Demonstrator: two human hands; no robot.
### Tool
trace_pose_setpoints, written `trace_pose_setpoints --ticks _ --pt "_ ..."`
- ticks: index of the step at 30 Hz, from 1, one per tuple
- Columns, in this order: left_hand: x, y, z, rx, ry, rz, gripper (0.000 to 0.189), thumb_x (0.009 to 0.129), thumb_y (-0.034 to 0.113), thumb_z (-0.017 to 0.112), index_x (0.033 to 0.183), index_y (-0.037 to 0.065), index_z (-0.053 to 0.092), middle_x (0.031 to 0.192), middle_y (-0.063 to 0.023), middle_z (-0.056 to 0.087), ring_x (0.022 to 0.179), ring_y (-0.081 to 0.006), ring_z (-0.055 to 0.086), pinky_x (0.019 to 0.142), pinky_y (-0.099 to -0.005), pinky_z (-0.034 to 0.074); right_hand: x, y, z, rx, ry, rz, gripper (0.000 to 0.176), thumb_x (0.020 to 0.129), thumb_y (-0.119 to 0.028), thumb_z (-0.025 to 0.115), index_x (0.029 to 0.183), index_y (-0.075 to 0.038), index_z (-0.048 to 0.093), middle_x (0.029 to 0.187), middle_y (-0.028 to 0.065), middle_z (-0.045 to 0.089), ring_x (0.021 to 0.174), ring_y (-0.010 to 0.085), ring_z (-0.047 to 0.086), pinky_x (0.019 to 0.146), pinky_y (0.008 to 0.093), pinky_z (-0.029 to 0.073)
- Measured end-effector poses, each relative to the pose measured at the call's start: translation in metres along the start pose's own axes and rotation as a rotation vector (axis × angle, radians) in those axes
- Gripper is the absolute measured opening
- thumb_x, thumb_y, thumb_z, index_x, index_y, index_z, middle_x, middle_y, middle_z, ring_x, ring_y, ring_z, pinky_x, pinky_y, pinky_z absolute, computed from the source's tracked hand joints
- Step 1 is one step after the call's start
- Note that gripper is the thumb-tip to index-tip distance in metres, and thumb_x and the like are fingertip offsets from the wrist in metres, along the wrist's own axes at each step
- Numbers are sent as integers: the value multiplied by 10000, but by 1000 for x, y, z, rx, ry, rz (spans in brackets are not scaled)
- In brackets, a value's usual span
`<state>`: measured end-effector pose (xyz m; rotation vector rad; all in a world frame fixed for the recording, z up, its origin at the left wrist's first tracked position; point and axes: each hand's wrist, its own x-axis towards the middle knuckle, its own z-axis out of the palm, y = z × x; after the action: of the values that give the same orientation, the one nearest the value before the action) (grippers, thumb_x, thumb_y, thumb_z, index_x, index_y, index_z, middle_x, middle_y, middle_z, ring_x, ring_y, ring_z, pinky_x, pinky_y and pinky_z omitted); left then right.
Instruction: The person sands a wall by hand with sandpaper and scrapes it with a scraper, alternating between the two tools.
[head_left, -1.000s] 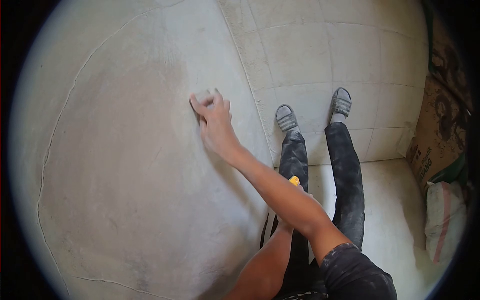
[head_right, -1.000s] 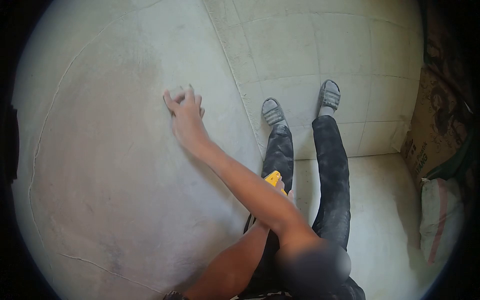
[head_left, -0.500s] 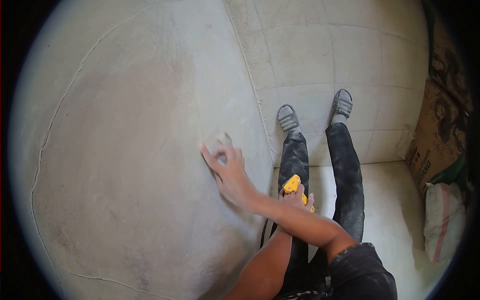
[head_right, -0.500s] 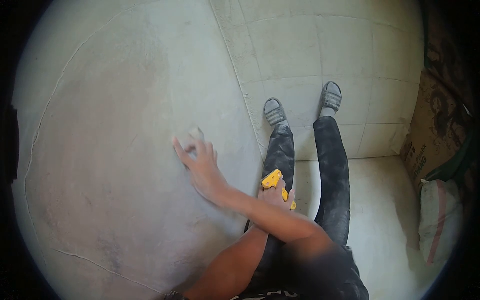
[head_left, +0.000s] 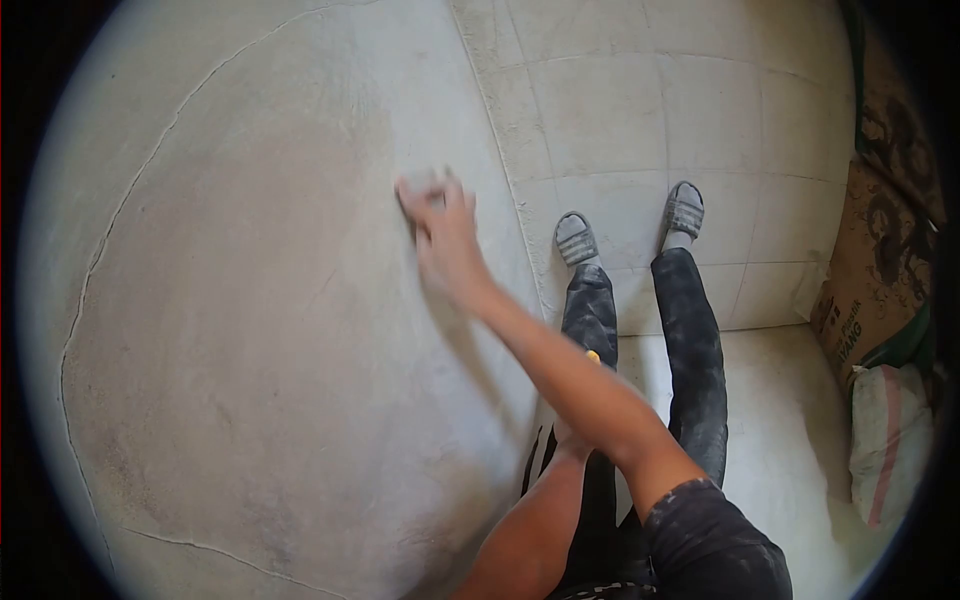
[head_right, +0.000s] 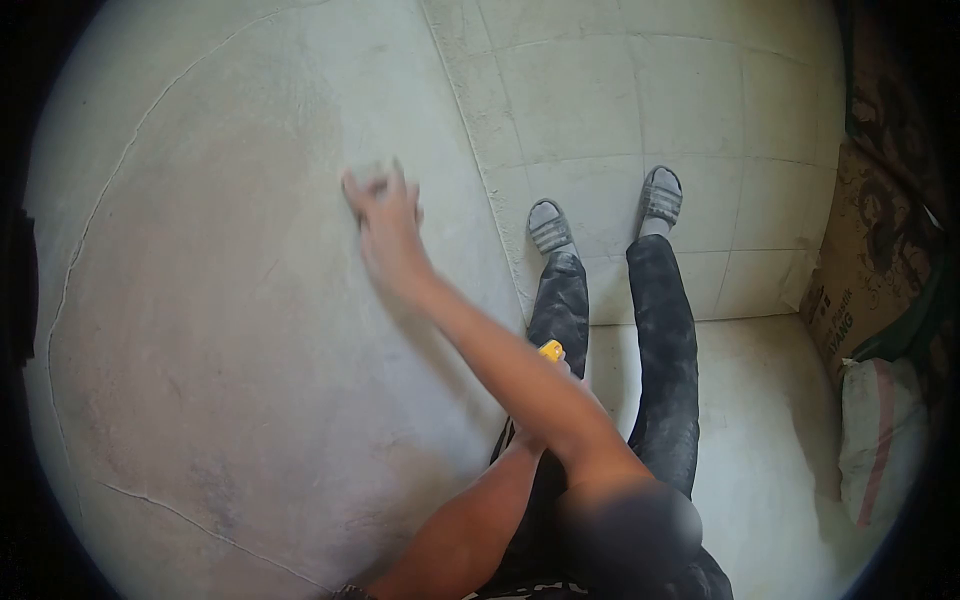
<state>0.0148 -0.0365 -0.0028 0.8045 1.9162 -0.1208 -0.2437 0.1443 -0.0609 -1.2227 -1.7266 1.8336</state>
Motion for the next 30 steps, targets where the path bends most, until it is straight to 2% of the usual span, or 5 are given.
trace_pose_setpoints --ticks 6,10,13,23,30 --pt "-1 -1 4 1 101 45 557 924 471 648 1283 47 603 945 -209 736 957 -403 697 957 -552 470 -71 -26 -11 6 -136 9 576 920 50 542 1466 -124 596 1201 172 517 1166 361 461 1100 494 347" --pt "17 25 -60 -24 -248 -70 603 938 472 639 1356 42 584 998 -226 734 1016 -387 690 989 -540 466 -110 -31 -19 43 -222 -48 692 893 33 556 1549 -174 492 1211 188 494 1113 398 477 1137 543 332" --pt "3 4 1 -399 -370 -121 476 942 465 620 1185 56 597 908 -210 718 869 -356 680 953 -554 455 -2 -1 0 -25 -43 31 548 961 -49 576 1502 -135 551 1171 198 518 1064 361 486 1043 509 376" --pt "14 19 -40 -29 -106 13 532 942 478 618 1270 59 612 992 -201 742 891 -364 718 986 -540 459 -144 1 -21 204 -203 -273 424 976 -78 626 1398 -113 655 984 155 567 900 283 515 890 430 446" --pt "11 22 -40 -172 -92 -1 577 958 472 604 1328 31 577 926 -221 725 959 -372 695 1043 -549 426 -102 -25 -27 146 -118 -24 452 961 -31 639 1404 -124 645 953 139 546 866 315 546 820 447 485"
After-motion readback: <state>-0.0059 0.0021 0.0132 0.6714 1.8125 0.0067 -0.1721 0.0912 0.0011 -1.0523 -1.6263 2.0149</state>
